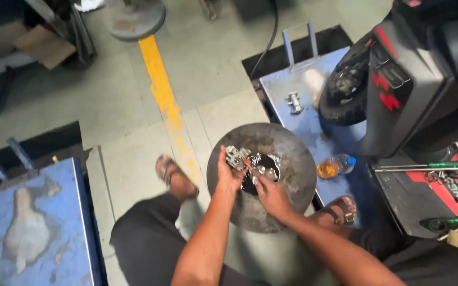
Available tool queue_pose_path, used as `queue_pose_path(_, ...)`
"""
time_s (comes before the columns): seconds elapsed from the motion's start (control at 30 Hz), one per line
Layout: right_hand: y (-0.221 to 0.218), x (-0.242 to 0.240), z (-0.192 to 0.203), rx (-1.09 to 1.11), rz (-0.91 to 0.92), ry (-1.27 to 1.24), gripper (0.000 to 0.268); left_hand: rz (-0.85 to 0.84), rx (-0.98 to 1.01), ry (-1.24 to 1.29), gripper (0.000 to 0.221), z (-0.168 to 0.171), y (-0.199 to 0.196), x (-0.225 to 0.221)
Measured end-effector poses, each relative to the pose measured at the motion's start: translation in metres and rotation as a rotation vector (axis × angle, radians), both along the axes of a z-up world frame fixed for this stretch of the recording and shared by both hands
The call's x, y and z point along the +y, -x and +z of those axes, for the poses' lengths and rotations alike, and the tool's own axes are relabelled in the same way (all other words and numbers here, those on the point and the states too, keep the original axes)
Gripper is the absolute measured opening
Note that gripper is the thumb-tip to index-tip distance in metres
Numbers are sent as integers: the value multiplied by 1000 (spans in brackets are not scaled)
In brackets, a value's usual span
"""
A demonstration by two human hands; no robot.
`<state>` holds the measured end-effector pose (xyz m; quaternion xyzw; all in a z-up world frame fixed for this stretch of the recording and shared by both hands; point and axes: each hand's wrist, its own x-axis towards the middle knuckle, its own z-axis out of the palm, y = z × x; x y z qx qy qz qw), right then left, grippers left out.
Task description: Cleaning a motorcycle carburetor with fluid and a small brush over a drain pan.
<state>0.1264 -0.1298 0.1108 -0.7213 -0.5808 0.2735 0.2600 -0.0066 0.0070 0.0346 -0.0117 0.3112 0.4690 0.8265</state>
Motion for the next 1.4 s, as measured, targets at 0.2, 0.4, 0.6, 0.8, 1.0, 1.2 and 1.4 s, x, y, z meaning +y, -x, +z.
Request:
queue_pose_path(0.2, 19, -9, -35, 121, -119, -138, 34, -17, 122, 97, 52, 7, -13, -7)
queue_pose_path(0.4, 9, 4, -44, -54, -135, -81, 38, -159, 79, 52, 61, -2, -20, -3)
queue_pose_path(0.6, 7, 2, -35, -117, -109, -70, 41, -67, 76, 144, 48, 4, -17, -9)
queue_pose_path(0.8, 11, 22, -21, 25, -276, 36, 44, -70, 199, 161, 36, -64, -30, -15)
queue_pose_path(1.0, -6, 16, -82, 131, -268, 38, 38, -64, 242, 155, 23, -118, -23, -11)
queue_pose_path(1.2, -29, 5, -61, -38, -450, 214, 42, -9, 42, 177, 17, -97, -1, 0)
queue_pose_path(1.4, -21, 27, -117, -184, -205, 368, 35, -73, -11, 210, 13, -94, 4, 4)
